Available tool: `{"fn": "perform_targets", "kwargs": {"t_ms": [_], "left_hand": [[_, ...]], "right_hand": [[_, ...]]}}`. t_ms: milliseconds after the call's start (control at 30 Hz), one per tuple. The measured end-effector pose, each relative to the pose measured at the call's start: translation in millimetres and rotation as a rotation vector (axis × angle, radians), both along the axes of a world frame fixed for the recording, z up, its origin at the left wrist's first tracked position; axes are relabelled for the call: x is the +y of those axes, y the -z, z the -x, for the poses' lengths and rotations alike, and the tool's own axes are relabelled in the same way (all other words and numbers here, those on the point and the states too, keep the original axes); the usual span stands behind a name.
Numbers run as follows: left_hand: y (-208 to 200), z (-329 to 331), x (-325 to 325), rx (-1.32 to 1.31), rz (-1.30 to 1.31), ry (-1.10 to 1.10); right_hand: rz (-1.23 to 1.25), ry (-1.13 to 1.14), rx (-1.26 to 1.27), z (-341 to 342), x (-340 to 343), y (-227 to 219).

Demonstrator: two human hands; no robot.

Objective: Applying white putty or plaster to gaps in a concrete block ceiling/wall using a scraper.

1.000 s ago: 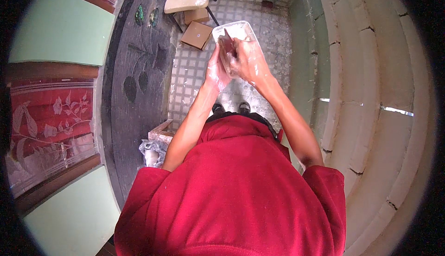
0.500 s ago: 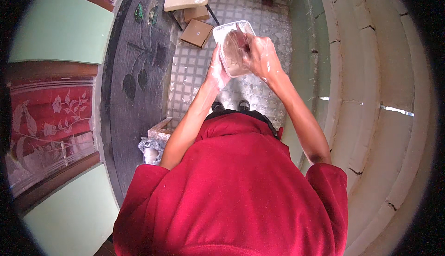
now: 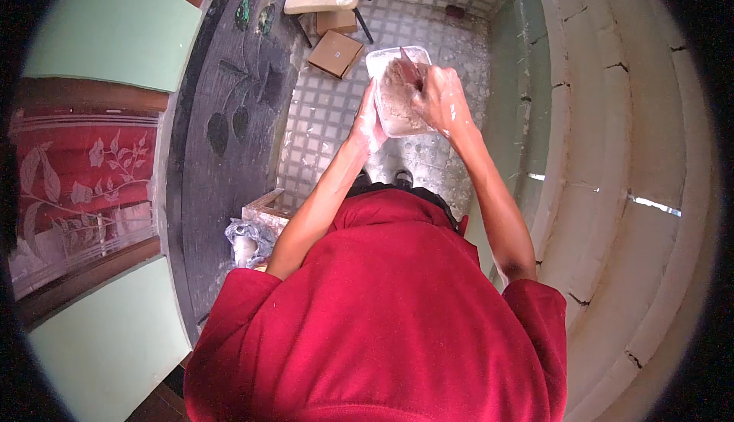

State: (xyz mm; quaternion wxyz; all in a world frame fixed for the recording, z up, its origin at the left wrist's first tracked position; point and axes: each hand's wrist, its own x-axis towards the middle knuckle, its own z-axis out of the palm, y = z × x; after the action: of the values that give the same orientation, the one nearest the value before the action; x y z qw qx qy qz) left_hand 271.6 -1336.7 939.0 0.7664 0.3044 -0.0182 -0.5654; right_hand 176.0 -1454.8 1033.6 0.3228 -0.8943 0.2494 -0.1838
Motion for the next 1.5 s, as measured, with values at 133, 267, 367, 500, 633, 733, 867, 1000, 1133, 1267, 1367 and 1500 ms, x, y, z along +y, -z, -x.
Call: {"fn": "perform_targets", "kwargs": {"t_ms": [133,267,367,500,633,733,867,1000,1133,1267,1367,1500], "left_hand": [[-7.2,-3.7,1.2,-0.018,0.015,0.03],[-14.4,0.7,0.1,-0.029,0.025,0.029],[-15.0,1.7,0.6,-0.024,0.057,0.024],[-6.7,5.3,-5.4,-0.058,0.05,-0.001],[-4.2,9.8,-3.6,-0.04,0.041,0.001],[-4.5,12.0,-2.6,-0.008,0.009,0.006],[-0.6,12.8,-4.3,-0.01,0.012,-0.002],[1.9,14.7,-5.9,-0.03,0.008,0.013],[-1.5,19.7,-5.4,0.01,-0.011,0.023],[-2.6,23.3,-6.8,-0.029,-0.008,0.016],[-2.5,22.0,-4.5,-0.007,0.035,0.064],[-8.0,25.2,-2.6,0.005,0.04,0.065]], "right_hand": [[-0.027,-0.061,0.014,-4.2,14.5,-5.1],[-0.118,0.004,0.028,4.9,3.3,-19.2],[-0.085,0.033,0.005,7.5,-19.3,-31.2],[0.112,0.021,0.091,9.8,-36.8,-18.8],[0.064,0.015,-0.019,15.2,-35.9,-2.9],[-0.207,0.054,0.116,19.2,-29.9,-8.5],[-0.17,0.029,0.001,23.2,-27.5,3.2],[-0.212,0.052,0.058,26.7,-21.5,5.6],[-0.248,0.044,-0.006,30.3,-10.9,2.7],[-0.299,0.042,0.01,33.1,-9.9,19.0],[-0.29,0.062,0.067,33.3,-4.7,15.9],[-0.331,0.081,0.066,38.7,-8.2,20.5]]}}
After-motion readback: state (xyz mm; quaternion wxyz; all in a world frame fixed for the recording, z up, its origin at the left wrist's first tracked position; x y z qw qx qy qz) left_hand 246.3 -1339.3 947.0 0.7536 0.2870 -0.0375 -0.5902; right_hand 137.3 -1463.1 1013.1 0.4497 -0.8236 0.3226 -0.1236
